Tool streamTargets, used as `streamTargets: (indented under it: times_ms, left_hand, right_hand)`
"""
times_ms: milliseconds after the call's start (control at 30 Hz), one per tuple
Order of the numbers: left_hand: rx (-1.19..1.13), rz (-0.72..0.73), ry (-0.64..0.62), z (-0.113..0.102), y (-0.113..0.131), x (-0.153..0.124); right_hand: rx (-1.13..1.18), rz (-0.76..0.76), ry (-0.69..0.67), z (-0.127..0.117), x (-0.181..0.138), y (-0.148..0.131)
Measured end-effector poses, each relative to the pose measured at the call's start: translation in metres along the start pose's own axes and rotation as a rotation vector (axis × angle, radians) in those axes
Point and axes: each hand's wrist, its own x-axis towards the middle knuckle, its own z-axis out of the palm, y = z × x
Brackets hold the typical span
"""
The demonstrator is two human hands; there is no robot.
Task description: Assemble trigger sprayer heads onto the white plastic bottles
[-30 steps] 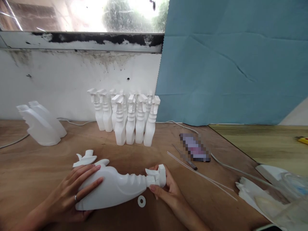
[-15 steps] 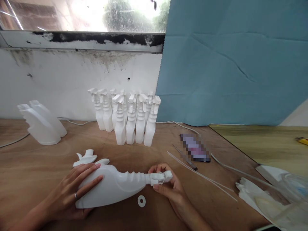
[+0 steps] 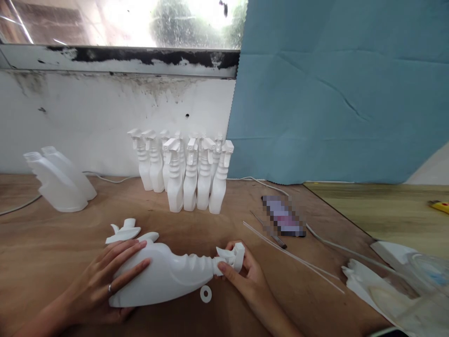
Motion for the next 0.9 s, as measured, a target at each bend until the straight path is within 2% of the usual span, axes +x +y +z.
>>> streamTargets:
  times_ms: [100,200,400,533,667,767,900]
  left_hand:
    - [0.005,-0.01,-0.004,-0.0005,0.0002,0.0003]
    - [0.008,-0.018,0.001,-0.0004,0.0,0.001]
    - [-0.007,-0.012,0.012,0.0009,-0.0005,0.0011]
    - [-0.003,-0.014,-0.003,0.0007,-0.0005,0.0009]
    - [-0.001,-0.005,0.001,0.0004,-0.0003,0.001]
    - [0.003,-0.015,0.0,0.0006,-0.0001,0.0005]
    - [-0.004,-0.01,-0.012,0.0011,-0.0001,-0.0001]
  right_hand:
    - [0.052,-0.087,-0.086,-0.0002,0.001,0.0007]
    - [0.109,-0.152,-0.097,-0.0009,0.0019,0.0024]
    - [0.037,-0.027,-0.095,-0.0039,0.0019,0.0081]
    - [0.029,-0.105,-0.063,-0.0022,0.0004,0.0061]
    - [-0.048,-0.054,-0.09,-0.0016,0.0006,0.0059]
    - [-0.018,-0.088,-0.055,-0.0014,0.0009,0.007]
    - [-0.034,-0.027,-0.078,0.0,0.0006,0.0068]
